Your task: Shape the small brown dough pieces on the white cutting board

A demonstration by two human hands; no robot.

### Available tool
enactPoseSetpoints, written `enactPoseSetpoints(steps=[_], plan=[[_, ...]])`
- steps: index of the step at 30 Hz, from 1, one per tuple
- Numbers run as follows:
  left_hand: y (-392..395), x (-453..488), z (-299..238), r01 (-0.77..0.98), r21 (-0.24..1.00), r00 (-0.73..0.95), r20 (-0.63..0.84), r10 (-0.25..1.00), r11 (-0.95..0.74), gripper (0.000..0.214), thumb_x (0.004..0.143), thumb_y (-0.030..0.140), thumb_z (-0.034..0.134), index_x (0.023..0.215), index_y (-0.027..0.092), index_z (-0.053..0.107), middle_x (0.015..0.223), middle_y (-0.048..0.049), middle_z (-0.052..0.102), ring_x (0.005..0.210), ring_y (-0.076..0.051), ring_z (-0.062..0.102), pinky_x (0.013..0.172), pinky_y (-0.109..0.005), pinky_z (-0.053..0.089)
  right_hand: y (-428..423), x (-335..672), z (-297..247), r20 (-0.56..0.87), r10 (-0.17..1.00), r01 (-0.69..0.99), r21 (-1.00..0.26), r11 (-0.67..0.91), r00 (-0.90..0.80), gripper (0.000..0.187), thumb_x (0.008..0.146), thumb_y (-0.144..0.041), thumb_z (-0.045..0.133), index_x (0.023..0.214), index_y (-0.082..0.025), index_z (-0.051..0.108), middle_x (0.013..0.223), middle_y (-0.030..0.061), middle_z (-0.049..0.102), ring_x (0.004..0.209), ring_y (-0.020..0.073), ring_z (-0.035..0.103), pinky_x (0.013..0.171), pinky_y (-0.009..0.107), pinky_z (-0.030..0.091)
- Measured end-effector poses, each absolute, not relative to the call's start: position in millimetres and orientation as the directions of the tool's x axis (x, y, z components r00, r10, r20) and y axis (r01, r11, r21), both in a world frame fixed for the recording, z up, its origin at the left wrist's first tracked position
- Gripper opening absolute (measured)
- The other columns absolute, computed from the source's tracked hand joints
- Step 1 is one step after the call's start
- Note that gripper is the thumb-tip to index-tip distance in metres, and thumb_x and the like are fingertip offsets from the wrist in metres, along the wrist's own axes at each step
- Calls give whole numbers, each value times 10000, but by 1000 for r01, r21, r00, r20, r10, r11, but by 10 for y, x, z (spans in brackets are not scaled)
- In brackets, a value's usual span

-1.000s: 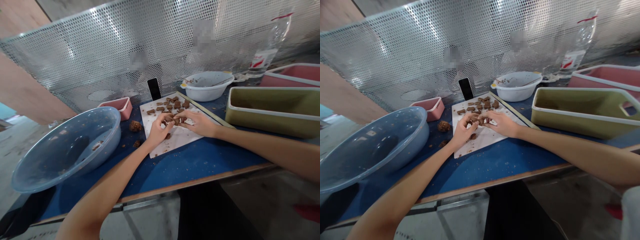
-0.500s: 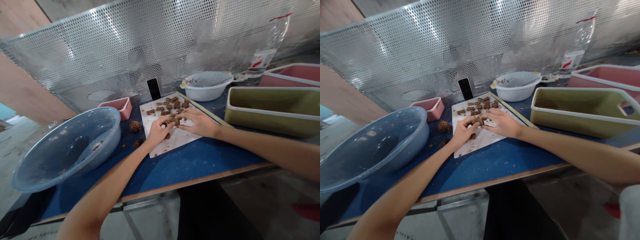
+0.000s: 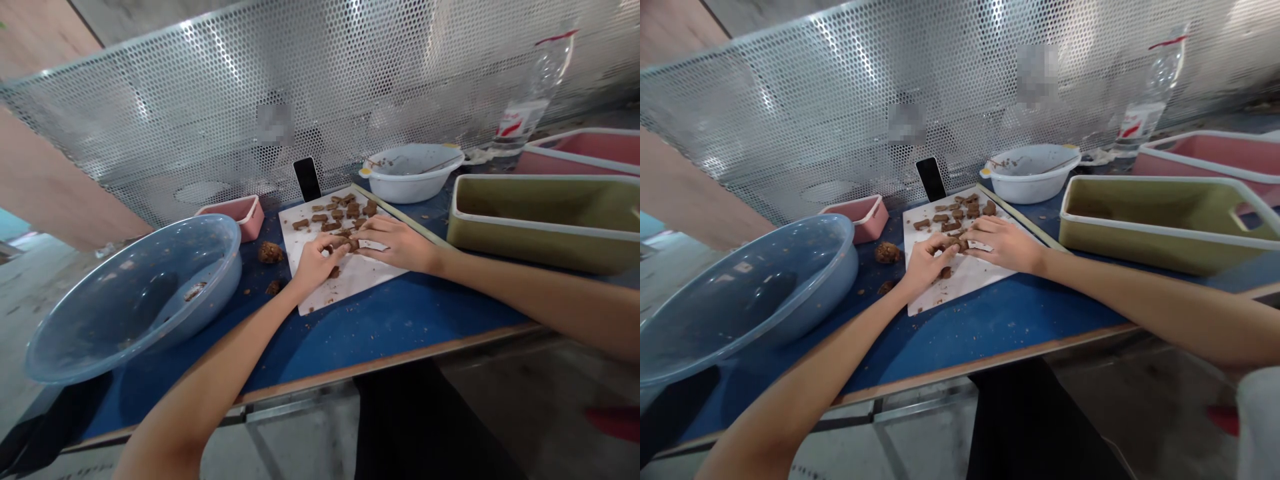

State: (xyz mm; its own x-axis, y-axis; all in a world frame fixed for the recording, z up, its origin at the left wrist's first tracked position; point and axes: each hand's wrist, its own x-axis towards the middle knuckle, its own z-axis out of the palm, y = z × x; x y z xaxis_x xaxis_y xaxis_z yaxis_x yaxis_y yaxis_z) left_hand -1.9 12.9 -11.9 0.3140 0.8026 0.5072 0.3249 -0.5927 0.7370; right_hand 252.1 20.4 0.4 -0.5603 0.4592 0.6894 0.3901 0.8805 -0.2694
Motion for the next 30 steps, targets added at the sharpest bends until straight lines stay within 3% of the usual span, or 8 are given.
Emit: enactPoseSetpoints(steps=[5,9,19,23,25,30], plan=[[120,-12,-87,328,715,308,537,785,-618,353,998,566,785,1010,220,852,999,-86,825,922,-218,727,813,-356,594,220,2476,-43,671,589,410,-430,804,-451,341,1025,-550,743,1170,-245,791,1053,87,769,864,257,721,830,460,638],[130,-6,-96,328,709,313,542,780,-624,386,964,610,816,998,226,844,1030,-90,831,943,-222,734,813,-357,601,205,2451,-42,646,624,389,-489,781,-440,278,1052,-509,697,1030,-246,781,972,67,775,837,242,728,786,423,624],[95,-2,-87,342,707,329,527,783,-619,357,998,581,793,1051,229,822,1109,-94,822,994,-224,738,832,-356,608,174,2432,-27,730,538,342,-422,840,-422,182,1047,-406,683,1035,-261,792,945,54,753,816,233,704,798,430,605],[138,-9,-112,298,729,323,531,784,-616,473,987,548,814,1323,222,747,1258,-116,803,1067,-225,750,839,-339,597,217,2474,-41,715,517,357,-382,853,-471,183,1067,-395,671,1082,-262,796,988,64,747,866,240,719,821,424,610],[159,-19,-127,287,729,327,536,778,-622,541,979,562,817,1385,222,708,1302,-125,790,1117,-238,750,850,-340,600,265,2520,-46,696,477,360,-322,876,-537,190,1075,-401,667,1074,-260,794,991,67,745,905,249,725,836,424,607],[176,-31,-146,359,672,390,523,758,-648,478,959,569,839,1294,239,757,1304,-115,795,1141,-261,734,974,-406,606,359,2622,-42,632,361,378,-114,919,-686,200,1101,-372,636,1081,-228,774,1000,79,735,948,256,715,871,418,582]])
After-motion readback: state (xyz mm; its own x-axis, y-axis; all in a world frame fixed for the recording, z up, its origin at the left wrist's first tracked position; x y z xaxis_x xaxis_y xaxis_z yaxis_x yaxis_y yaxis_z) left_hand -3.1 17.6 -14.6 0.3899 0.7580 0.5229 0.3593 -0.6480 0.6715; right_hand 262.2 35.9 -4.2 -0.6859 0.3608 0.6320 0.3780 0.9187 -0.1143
